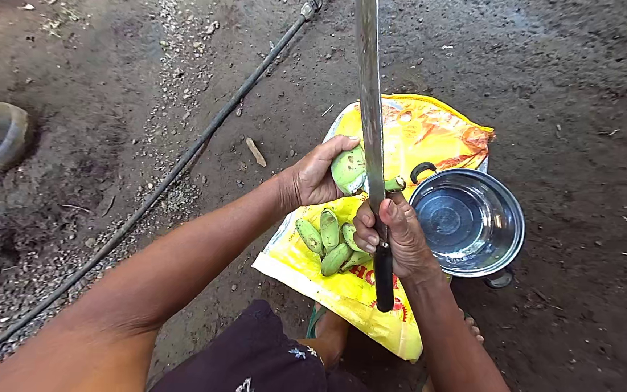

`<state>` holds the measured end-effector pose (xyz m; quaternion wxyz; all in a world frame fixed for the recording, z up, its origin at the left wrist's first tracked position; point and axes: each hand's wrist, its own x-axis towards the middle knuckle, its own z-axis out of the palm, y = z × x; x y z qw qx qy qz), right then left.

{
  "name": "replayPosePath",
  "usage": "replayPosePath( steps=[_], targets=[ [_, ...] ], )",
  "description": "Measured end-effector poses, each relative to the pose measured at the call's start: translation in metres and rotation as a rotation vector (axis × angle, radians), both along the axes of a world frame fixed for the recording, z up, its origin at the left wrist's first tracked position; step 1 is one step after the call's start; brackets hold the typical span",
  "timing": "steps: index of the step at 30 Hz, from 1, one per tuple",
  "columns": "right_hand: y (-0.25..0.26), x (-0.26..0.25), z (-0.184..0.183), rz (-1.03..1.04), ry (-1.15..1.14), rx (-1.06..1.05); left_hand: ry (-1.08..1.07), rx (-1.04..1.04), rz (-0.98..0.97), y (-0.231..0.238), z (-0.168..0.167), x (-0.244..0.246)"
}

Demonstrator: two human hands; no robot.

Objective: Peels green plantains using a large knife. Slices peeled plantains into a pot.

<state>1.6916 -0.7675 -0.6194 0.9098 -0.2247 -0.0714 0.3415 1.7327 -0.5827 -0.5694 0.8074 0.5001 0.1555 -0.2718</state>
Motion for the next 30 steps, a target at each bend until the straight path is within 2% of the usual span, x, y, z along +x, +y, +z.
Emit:
replayPosePath(
  steps=[4, 7, 10, 13, 17, 23, 30],
  targets=[
    [-0.005, 0.005, -0.004, -0.126, -0.110, -0.249, 0.007, 0.216, -0.111, 0.002, 0.006, -0.001],
    [-0.004, 0.000, -0.004, -0.109, -0.165, -0.377, 0.078, 0.237, -0.092, -0.008, 0.011, -0.003],
    [-0.002, -0.006, -0.006, -0.040, -0.070, -0.273, 0.079, 0.263, -0.106, -0.013, 0.008, -0.003],
    [-0.003, -0.005, -0.012, 0.038, 0.014, -0.097, 0.033, 0.218, -0.142, -0.013, 0.002, -0.004],
    [-0.003, -0.005, -0.011, 0.090, 0.067, 0.014, 0.040, 0.167, -0.188, -0.011, -0.004, -0.003],
    [-0.005, -0.006, -0.016, 0.204, 0.035, 0.172, -0.001, 0.086, -0.322, -0.006, -0.003, -0.007],
    [-0.008, -0.007, -0.021, 0.298, -0.028, 0.188, -0.100, 0.098, -0.572, 0.014, -0.003, 0.003]
  ],
)
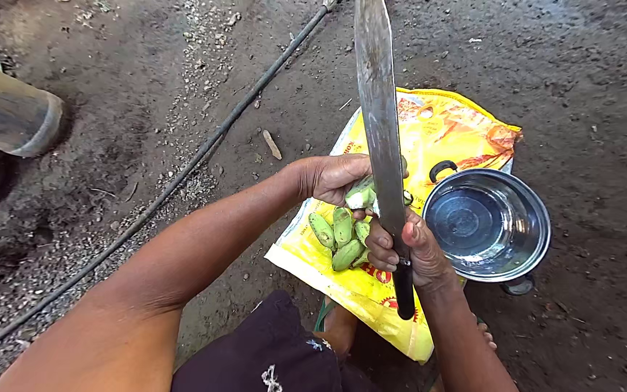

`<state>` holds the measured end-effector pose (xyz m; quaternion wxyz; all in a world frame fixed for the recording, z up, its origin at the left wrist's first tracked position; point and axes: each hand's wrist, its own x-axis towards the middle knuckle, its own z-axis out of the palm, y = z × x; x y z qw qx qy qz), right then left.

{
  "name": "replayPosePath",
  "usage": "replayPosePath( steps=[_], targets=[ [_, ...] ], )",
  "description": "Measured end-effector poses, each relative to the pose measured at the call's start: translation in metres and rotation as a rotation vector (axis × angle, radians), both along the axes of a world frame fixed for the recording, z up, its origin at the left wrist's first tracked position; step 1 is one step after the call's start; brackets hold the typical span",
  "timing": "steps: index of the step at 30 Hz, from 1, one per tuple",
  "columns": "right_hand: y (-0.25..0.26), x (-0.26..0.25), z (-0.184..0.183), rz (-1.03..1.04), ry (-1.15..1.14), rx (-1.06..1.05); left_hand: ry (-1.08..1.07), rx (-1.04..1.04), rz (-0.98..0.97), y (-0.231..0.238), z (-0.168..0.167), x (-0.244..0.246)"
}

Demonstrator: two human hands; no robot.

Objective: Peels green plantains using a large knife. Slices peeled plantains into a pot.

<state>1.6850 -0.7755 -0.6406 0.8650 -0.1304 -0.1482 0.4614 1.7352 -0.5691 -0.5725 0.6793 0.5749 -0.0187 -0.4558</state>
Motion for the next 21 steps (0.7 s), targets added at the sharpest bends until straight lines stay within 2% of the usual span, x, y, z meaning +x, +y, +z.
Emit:
replayPosePath(
  steps=[4, 8, 10, 13, 16, 19, 21],
  targets=[
    [0.001, -0.001, -0.003, 0.021, -0.001, -0.014, 0.047, 0.010, -0.045, 0.009, 0.001, -0.004],
    [0.004, -0.002, -0.010, -0.001, 0.050, -0.024, 0.140, 0.049, 0.001, 0.012, -0.006, -0.009],
    [0.003, -0.002, -0.008, -0.040, 0.027, -0.118, 0.137, 0.091, 0.064, 0.013, -0.007, -0.012],
    [-0.009, 0.005, -0.005, -0.071, -0.096, -0.388, 0.070, 0.148, 0.229, 0.013, -0.008, -0.016],
    [-0.026, 0.018, -0.013, -0.116, -0.172, -0.507, -0.059, 0.335, 0.343, 0.011, -0.002, -0.018],
    [-0.036, 0.027, -0.014, -0.239, -0.151, -0.559, -0.230, 0.591, 0.248, 0.009, 0.000, -0.018],
    [-0.037, 0.027, -0.011, -0.281, -0.155, -0.590, -0.321, 0.681, 0.150, -0.001, 0.004, -0.018]
  ],
)
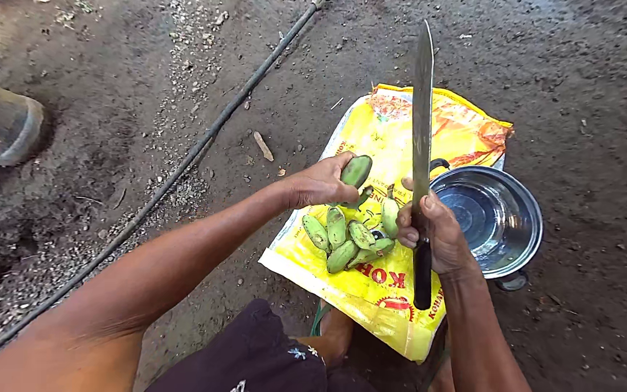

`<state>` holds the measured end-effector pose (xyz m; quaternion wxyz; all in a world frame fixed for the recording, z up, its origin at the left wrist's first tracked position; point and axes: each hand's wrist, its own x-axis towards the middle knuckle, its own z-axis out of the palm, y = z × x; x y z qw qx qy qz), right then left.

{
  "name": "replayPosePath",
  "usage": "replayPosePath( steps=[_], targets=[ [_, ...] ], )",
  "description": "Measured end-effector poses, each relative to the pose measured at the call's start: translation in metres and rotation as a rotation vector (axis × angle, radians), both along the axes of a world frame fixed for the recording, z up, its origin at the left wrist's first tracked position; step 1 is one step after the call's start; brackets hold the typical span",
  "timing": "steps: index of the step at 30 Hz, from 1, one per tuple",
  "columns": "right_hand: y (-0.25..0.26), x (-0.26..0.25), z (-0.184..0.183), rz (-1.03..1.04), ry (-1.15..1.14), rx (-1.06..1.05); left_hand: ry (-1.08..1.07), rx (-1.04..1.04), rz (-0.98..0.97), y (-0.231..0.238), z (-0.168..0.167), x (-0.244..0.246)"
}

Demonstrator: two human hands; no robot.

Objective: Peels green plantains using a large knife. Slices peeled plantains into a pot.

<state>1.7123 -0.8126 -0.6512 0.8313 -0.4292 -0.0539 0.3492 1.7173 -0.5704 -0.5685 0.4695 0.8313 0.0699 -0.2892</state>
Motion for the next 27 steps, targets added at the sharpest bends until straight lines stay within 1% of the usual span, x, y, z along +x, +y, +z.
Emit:
replayPosePath(
  steps=[2, 5, 6, 9, 12, 15, 17, 20, 25, 27],
  targets=[
    [0.005, -0.003, 0.005, -0.021, -0.057, -0.028, -0.046, 0.084, -0.095, -0.013, 0.002, 0.000],
    [0.014, -0.010, 0.013, -0.058, -0.162, -0.085, -0.188, 0.232, -0.265, -0.025, 0.001, -0.001],
    [0.015, -0.011, 0.015, -0.067, -0.196, -0.107, -0.234, 0.251, -0.305, -0.027, 0.001, -0.001],
    [0.013, -0.011, 0.013, -0.076, -0.279, -0.173, -0.313, 0.184, -0.342, -0.027, 0.001, -0.004],
    [0.010, -0.012, 0.009, -0.064, -0.328, -0.197, -0.346, 0.124, -0.376, -0.025, -0.005, -0.003],
    [0.010, -0.014, 0.009, -0.043, -0.346, -0.231, -0.317, 0.143, -0.387, -0.024, -0.009, 0.001],
    [0.011, -0.015, 0.010, -0.038, -0.337, -0.254, -0.274, 0.184, -0.377, -0.027, -0.006, 0.002],
    [0.014, -0.016, 0.007, -0.039, -0.311, -0.232, -0.245, 0.256, -0.396, -0.029, 0.000, 0.001],
    [0.024, -0.021, 0.002, -0.049, -0.239, -0.079, -0.402, 0.253, -0.449, -0.021, -0.010, -0.005],
    [0.027, -0.024, 0.000, -0.064, -0.187, -0.011, -0.420, 0.248, -0.437, -0.020, -0.011, -0.008]
  ],
)
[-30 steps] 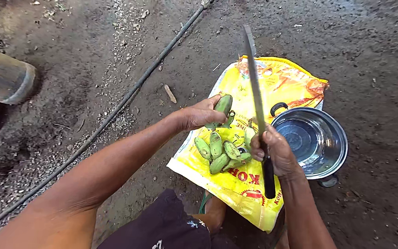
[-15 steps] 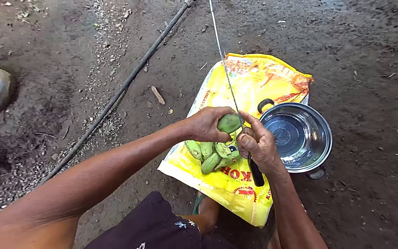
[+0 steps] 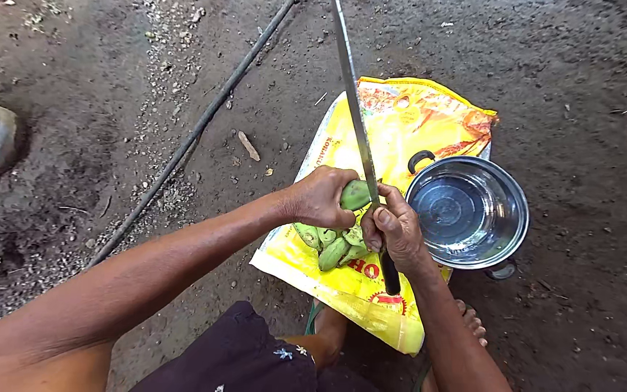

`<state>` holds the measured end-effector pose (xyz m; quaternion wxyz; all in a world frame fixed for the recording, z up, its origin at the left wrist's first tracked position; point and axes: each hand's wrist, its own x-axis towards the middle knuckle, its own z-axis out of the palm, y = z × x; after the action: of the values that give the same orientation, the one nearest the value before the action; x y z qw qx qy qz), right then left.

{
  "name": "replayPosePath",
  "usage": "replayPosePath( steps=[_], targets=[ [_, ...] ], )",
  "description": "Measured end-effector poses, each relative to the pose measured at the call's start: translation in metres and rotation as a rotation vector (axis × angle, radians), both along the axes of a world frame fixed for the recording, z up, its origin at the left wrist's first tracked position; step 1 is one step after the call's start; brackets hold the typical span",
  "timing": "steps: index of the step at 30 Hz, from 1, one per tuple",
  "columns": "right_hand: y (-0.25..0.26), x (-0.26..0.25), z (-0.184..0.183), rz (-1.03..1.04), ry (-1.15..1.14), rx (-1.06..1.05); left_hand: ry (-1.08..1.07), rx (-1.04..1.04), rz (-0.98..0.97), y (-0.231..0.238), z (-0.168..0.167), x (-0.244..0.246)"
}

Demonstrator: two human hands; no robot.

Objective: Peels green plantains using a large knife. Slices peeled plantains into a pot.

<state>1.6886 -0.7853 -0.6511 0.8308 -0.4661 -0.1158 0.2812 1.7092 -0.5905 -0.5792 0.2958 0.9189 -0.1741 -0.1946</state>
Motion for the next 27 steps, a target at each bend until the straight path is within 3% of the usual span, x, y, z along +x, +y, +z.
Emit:
replayPosePath(
  steps=[8, 17, 24, 27],
  targets=[
    [0.012, -0.004, -0.006, -0.088, 0.065, 0.049, -0.117, 0.044, -0.071, 0.002, -0.009, -0.001],
    [0.020, -0.011, -0.003, -0.198, 0.052, -0.039, -0.295, 0.136, -0.093, -0.001, -0.015, -0.009],
    [0.009, -0.003, -0.008, -0.090, 0.036, 0.009, -0.084, -0.018, -0.087, 0.000, -0.007, -0.005],
    [0.006, 0.000, -0.005, -0.027, 0.136, 0.120, -0.187, -0.058, -0.120, 0.004, -0.013, -0.005]
  ],
)
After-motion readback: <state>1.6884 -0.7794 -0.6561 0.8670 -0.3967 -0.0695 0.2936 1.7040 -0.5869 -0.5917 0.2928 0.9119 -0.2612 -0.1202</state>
